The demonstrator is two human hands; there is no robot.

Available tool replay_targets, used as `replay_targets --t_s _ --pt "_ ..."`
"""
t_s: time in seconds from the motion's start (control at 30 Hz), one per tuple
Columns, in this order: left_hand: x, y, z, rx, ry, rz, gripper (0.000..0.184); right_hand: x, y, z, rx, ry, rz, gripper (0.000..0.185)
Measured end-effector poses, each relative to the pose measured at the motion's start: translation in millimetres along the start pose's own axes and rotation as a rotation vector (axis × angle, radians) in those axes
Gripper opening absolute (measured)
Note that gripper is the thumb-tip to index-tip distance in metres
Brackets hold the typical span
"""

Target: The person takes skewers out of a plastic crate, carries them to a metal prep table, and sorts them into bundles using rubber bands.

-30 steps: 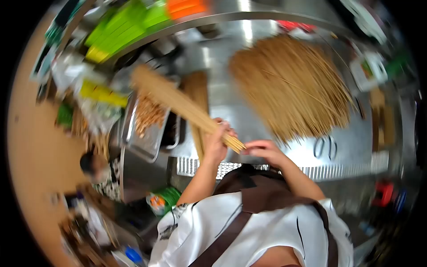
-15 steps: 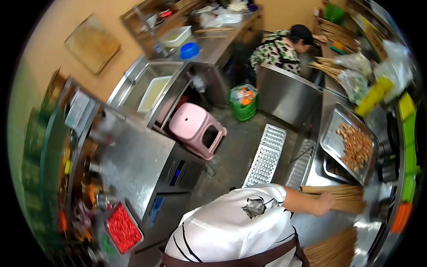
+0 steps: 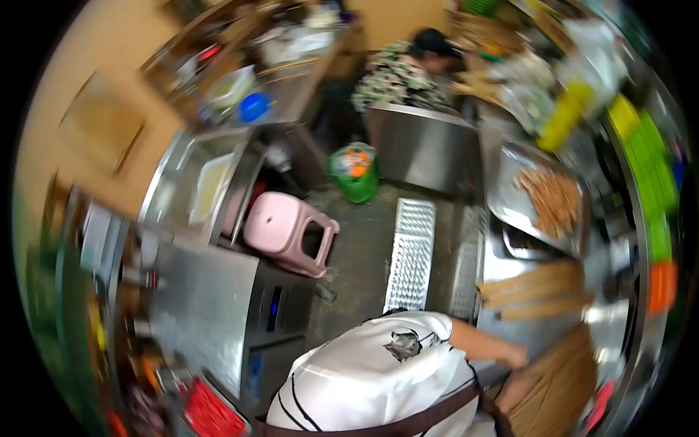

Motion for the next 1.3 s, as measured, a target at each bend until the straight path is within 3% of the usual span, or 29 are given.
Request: replay_targets --t_s 0.13,0.17,0.2,0.23,0.3,0.37,0.47,0.5,0.57,0.63,0.7,0.77,0.83,0.97,1.03,1.07,1.1,1.17,1.2,1.27,1.3 --pt "4.0 -19.8 -7.3 -0.342 0.096 0.070 0.029 -22.8 1.2 10.3 0.148 -0.171 -0.196 0.032" --pt "16.8 -32.7 -17.2 -0.189 0.005 -0.023 0.032 -30.5 17.6 0.6 0.221 -0.243 -0.268 0.033" --pt "18.7 -45.9 -28.0 -0.541 0.104 0.065 0.032 -33.0 23.2 3.5 0.381 -0.317 -0.258 0.030" --pt "11.5 -39.5 -13.8 -0.769 0.251 0.099 0.031 -44.4 56.3 -9.0 0.250 -0.340 -0.326 0.028" --pt "15.4 -36.4 -8.0 -0.836 0.316 0.132 0.035 -38.3 45.2 2.5 0.419 -0.436 -0.251 0.029" --pt "17.6 -30.9 4.8 -0.736 0.331 0.084 0.031 -51.6 63.6 -5.3 0.778 -0.474 -0.428 0.037" --pt "28.2 -24.6 18.5 -0.560 0.371 0.109 0.031 -58.9 52.9 -7.6 1.005 -0.487 -0.577 0.052" --pt "34.9 -26.2 16.1 -0.549 0.375 0.089 0.031 -58.5 54.2 -8.2 1.017 -0.506 -0.572 0.052" --pt "39.7 -28.0 5.4 -0.531 0.428 0.119 0.031 -57.5 66.7 -5.6 0.641 -0.423 -0.429 0.066" --pt "40.3 -30.2 2.1 -0.551 0.444 0.115 0.026 -63.3 74.8 1.5 0.631 -0.432 -0.416 0.077" --pt "50.4 -22.2 -4.2 -0.485 0.386 0.157 0.020 -69.7 78.3 -14.9 0.899 -0.242 -0.635 0.079" --pt "53.9 -19.6 -2.4 -0.473 0.418 0.141 0.014 -73.5 73.8 -11.6 1.487 -0.361 -0.846 0.068" --pt "58.4 -25.1 -6.3 -0.612 0.419 0.140 0.015 -54.6 38.9 29.8 1.528 -0.535 -0.620 0.062" --pt "45.0 -10.5 -12.7 -0.541 0.434 0.064 0.008 -18.7 40.7 62.0 1.748 -0.482 -0.528 0.060" --pt "31.1 2.7 -10.1 -0.575 0.419 -0.006 0.007 -13.3 47.3 77.9 1.995 -0.611 -0.324 0.049" --pt "24.9 8.6 -11.9 -0.617 0.424 0.011 0.007 -13.3 50.2 78.5 1.999 -0.646 -0.288 0.032" --pt "18.7 13.2 -14.1 -0.660 0.429 0.031 0.007 -15.6 57.3 71.2 2.004 -0.646 -0.294 0.032" --pt "8.6 18.7 -16.5 -0.658 0.424 0.050 0.007 -22.1 78.3 53.3 1.148 -0.544 -0.265 0.021" --pt "4.8 20.7 -15.9 -0.675 0.418 0.082 0.007 -28.2 78.9 39.9 1.149 -0.534 -0.267 0.021" --pt "-0.8 22.1 -13.3 -0.682 0.410 0.129 0.009 -34.3 106.0 -0.2 0.256 -0.204 0.107 0.024" --pt "-4.1 21.5 -10.9 -0.684 0.407 0.137 0.009 -30.8 93.3 -3.5 0.256 -0.195 0.108 0.024"
Point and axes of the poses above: each hand's wrist, its own x-axis towards the middle knuckle, its own y-axis out of the back of the hand, z = x × y, the point moved 9 cm from there along x, towards the middle knuckle, and after that the axes turned 15 degrees about -y, right-handed, at the moved point
